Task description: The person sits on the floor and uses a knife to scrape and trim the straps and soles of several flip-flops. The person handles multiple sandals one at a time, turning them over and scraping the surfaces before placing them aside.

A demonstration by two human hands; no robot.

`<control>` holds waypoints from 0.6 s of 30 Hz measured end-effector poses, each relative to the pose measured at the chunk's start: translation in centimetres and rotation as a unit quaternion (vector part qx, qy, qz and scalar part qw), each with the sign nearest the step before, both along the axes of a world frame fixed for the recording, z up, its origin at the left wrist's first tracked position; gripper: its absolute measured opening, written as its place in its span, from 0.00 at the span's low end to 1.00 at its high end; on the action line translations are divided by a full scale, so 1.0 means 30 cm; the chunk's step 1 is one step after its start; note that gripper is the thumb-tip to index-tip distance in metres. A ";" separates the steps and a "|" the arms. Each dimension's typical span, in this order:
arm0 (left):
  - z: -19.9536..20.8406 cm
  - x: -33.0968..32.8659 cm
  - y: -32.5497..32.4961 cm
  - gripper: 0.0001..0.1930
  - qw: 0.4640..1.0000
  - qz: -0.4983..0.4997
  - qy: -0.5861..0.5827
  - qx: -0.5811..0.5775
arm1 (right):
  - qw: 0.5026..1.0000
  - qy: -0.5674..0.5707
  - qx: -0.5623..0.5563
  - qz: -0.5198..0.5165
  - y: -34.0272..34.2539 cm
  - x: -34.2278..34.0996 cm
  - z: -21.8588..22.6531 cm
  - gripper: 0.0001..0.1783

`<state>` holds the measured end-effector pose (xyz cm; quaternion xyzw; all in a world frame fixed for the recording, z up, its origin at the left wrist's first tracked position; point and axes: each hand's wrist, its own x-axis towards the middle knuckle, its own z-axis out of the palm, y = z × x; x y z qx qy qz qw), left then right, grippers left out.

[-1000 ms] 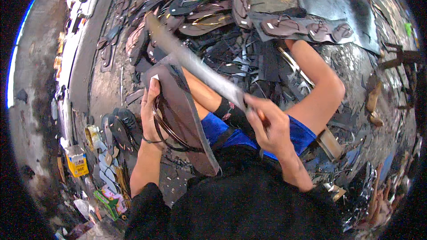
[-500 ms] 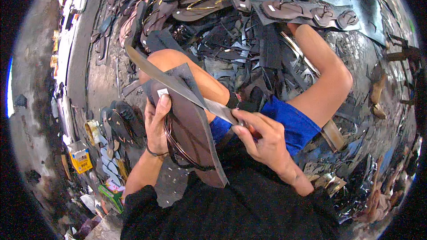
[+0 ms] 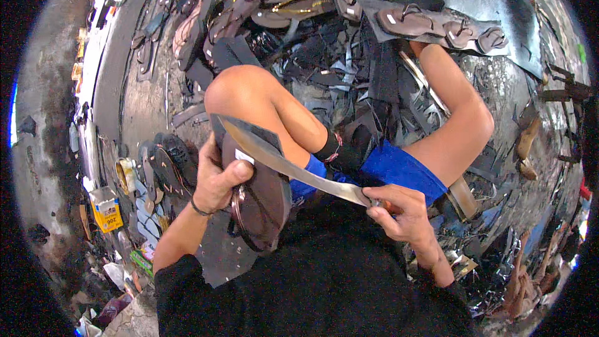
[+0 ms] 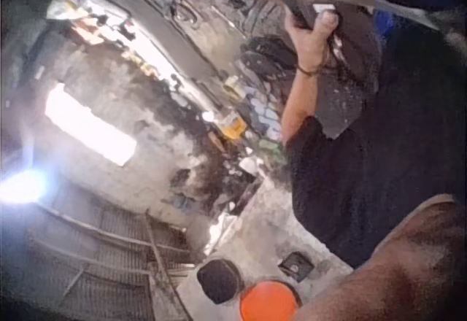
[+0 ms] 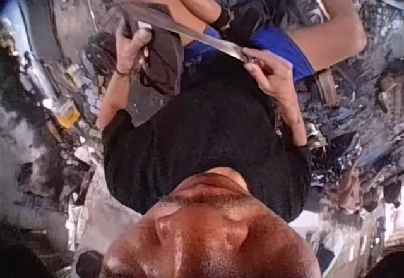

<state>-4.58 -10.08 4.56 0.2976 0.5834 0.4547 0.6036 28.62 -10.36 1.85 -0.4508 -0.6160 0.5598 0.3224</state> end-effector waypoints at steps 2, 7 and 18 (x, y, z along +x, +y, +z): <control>-0.024 0.019 -0.029 0.40 0.999 -0.038 0.012 -0.013 | 0.999 -0.037 -0.009 0.011 -0.010 0.036 0.028 0.15; 0.011 0.077 -0.027 0.38 0.994 -0.101 0.031 -0.003 | 0.996 -0.069 -0.005 0.064 0.084 0.026 0.140 0.14; 0.072 0.156 -0.002 0.36 0.983 -0.176 -0.005 -0.042 | 0.980 -0.028 0.104 0.167 0.239 -0.113 0.130 0.15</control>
